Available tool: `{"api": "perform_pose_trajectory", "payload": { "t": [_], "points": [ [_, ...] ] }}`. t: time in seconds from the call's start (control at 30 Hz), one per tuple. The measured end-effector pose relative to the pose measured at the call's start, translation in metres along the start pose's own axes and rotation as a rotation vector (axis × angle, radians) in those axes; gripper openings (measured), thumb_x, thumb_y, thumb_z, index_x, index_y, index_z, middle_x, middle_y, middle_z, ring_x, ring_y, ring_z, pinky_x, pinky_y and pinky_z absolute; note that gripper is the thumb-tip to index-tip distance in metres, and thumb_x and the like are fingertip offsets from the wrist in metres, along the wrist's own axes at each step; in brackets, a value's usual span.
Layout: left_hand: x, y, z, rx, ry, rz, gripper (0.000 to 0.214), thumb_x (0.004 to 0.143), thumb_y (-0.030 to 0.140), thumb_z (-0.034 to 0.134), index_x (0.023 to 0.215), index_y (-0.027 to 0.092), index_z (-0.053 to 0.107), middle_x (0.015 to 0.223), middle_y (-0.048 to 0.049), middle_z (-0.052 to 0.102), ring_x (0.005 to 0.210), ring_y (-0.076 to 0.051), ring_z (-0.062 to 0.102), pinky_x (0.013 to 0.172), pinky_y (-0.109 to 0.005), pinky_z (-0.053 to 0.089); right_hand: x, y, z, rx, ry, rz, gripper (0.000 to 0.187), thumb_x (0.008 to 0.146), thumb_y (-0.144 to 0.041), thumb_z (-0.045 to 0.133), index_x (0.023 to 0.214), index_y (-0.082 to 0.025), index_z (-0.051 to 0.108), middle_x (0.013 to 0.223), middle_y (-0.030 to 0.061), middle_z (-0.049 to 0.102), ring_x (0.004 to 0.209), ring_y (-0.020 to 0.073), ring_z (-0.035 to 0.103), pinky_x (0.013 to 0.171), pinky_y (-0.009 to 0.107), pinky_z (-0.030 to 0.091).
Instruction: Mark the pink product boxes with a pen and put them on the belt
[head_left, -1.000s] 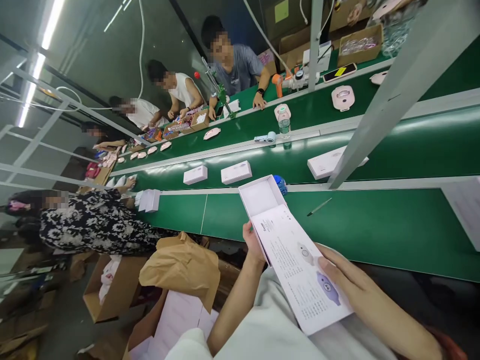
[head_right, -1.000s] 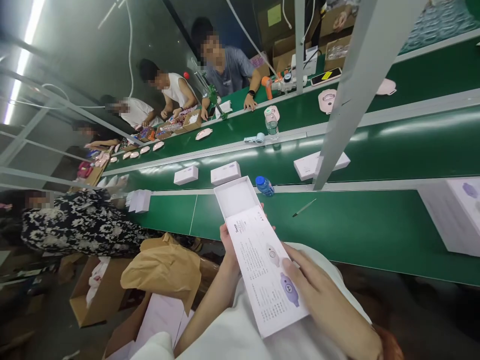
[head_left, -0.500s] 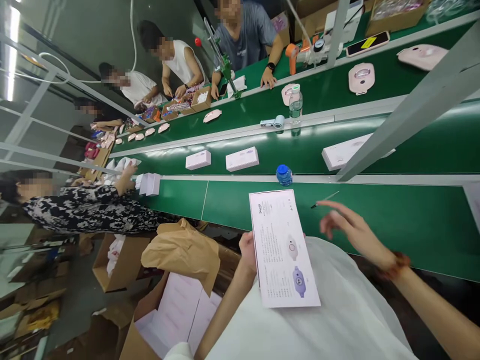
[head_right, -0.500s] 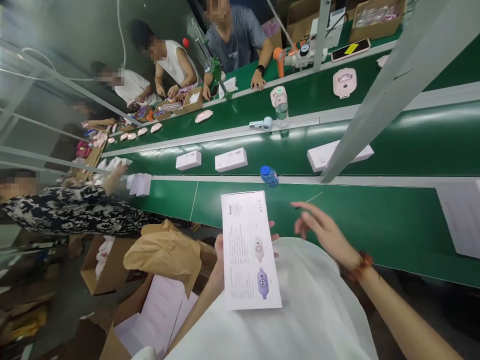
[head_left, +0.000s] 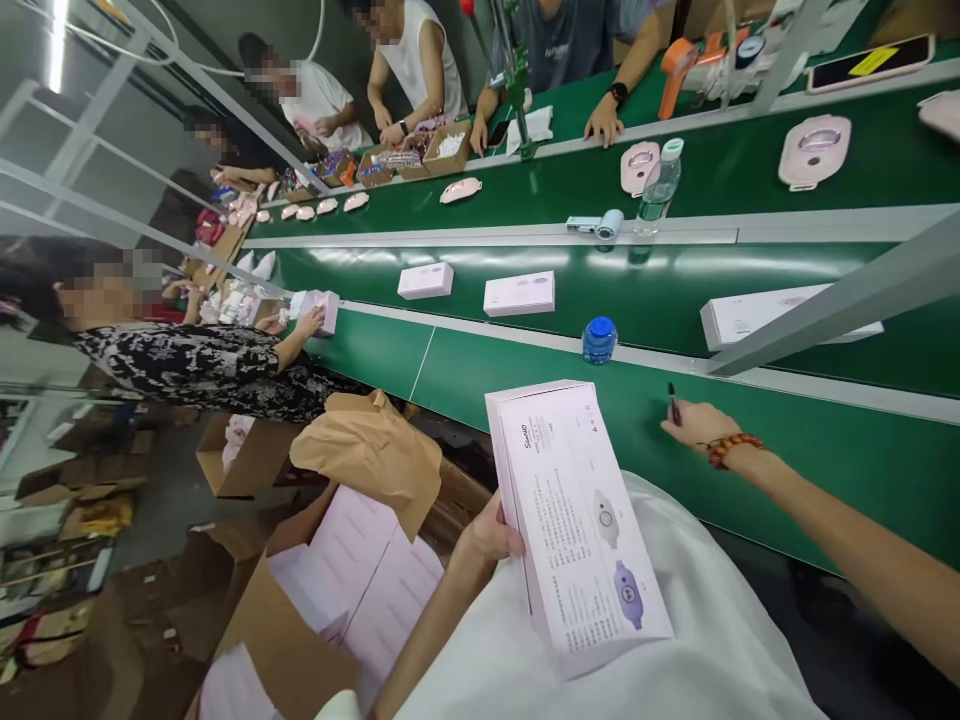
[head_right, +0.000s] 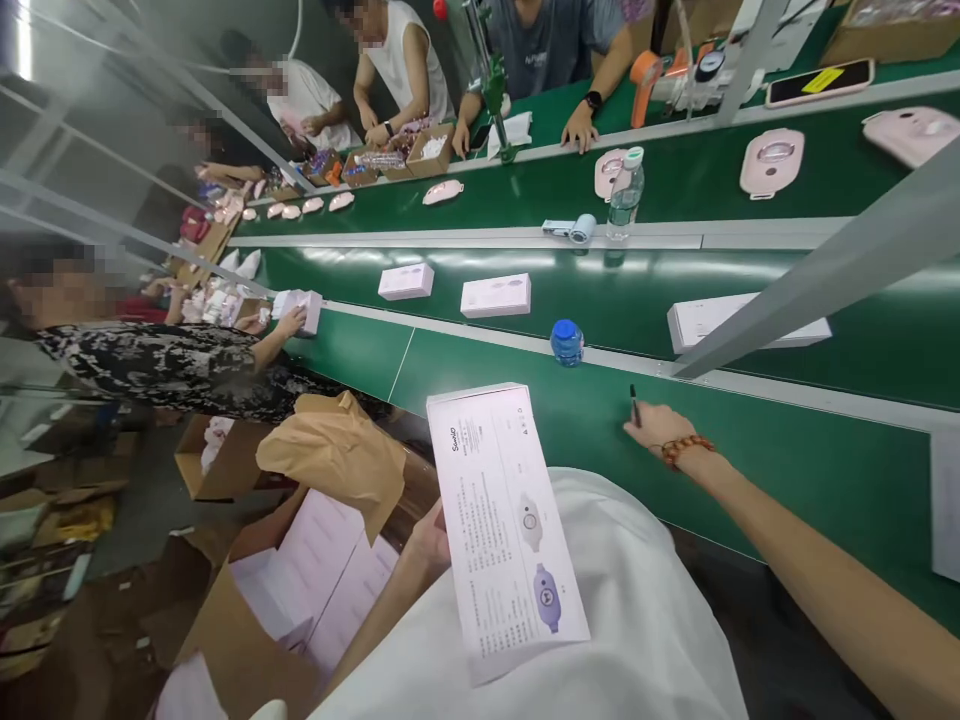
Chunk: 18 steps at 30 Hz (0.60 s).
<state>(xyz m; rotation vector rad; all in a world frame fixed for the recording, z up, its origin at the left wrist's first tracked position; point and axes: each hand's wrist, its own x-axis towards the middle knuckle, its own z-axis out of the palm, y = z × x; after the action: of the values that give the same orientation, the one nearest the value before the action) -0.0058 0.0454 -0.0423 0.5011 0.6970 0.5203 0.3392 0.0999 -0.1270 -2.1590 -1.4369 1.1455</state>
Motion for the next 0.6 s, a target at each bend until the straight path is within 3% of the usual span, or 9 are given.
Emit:
{"api": "perform_pose_trajectory", "payload": {
  "t": [0.1,0.17,0.2,0.27,0.33,0.43,0.6],
  "points": [
    [-0.001,-0.003,0.008,-0.022,0.029,-0.005,0.072,0.050,0.043,0.103,0.115,0.020,0.084,0.104,-0.0106,0.087,0.097,-0.036,0.081,0.086,-0.041,0.066,-0.037,-0.021,-0.009,0.231,0.031,-0.022,0.040,0.101,-0.043,0.074,0.073,-0.024,0.052,0.062,-0.0058,0.055,0.054,0.0116,0.055,0.054,0.027,0.050],
    [0.000,-0.005,0.010,-0.016,0.056,-0.022,0.066,0.047,0.042,0.102,0.107,0.019,0.086,0.099,-0.0107,0.087,0.093,-0.037,0.081,0.083,-0.042,0.066,-0.076,-0.041,-0.017,0.456,0.121,-0.087,0.046,0.102,-0.053,0.069,0.073,-0.027,0.043,0.058,-0.0080,0.048,0.049,0.0126,0.052,0.048,0.028,0.047],
    [0.000,-0.006,0.010,-0.006,0.082,-0.032,0.064,0.045,0.041,0.102,0.103,0.020,0.086,0.097,-0.0108,0.087,0.091,-0.037,0.081,0.082,-0.043,0.066,-0.097,-0.052,-0.021,0.790,0.203,-0.155,0.043,0.096,-0.050,0.078,0.075,-0.028,0.048,0.056,-0.0081,0.049,0.046,0.0136,0.051,0.046,0.029,0.046],
    [0.001,-0.007,0.010,0.025,0.137,-0.060,0.060,0.043,0.042,0.101,0.098,0.021,0.086,0.095,-0.0109,0.087,0.090,-0.037,0.080,0.083,-0.045,0.066,-0.136,-0.073,-0.024,0.946,0.201,-0.253,0.030,0.097,-0.053,0.077,0.087,-0.029,0.062,0.057,-0.0058,0.061,0.048,0.0161,0.059,0.045,0.029,0.049],
    [0.001,-0.007,0.011,0.065,0.155,-0.101,0.060,0.043,0.044,0.101,0.097,0.023,0.085,0.097,-0.0111,0.087,0.094,-0.040,0.080,0.087,-0.048,0.065,-0.165,-0.089,-0.021,1.052,0.165,-0.356,0.014,0.097,-0.040,0.081,0.095,-0.028,0.074,0.069,-0.0015,0.074,0.052,0.0157,0.066,0.047,0.029,0.054],
    [0.001,-0.003,0.014,0.105,0.101,-0.142,0.063,0.040,0.047,0.102,0.095,0.021,0.084,0.096,-0.0120,0.087,0.098,-0.043,0.080,0.092,-0.051,0.065,-0.186,-0.098,-0.010,1.127,0.195,-0.409,0.012,0.090,-0.021,0.087,0.090,-0.027,0.076,0.073,-0.0026,0.074,0.056,0.0145,0.069,0.051,0.027,0.058],
    [0.001,0.005,0.022,0.102,-0.037,-0.110,0.067,0.047,0.052,0.103,0.101,0.017,0.083,0.098,-0.0130,0.086,0.109,-0.043,0.080,0.097,-0.048,0.065,-0.194,-0.095,0.009,1.175,0.403,-0.407,0.030,0.096,-0.011,0.076,0.075,-0.025,0.059,0.059,-0.0081,0.055,0.048,0.0125,0.061,0.041,0.026,0.048]
  ]
}}
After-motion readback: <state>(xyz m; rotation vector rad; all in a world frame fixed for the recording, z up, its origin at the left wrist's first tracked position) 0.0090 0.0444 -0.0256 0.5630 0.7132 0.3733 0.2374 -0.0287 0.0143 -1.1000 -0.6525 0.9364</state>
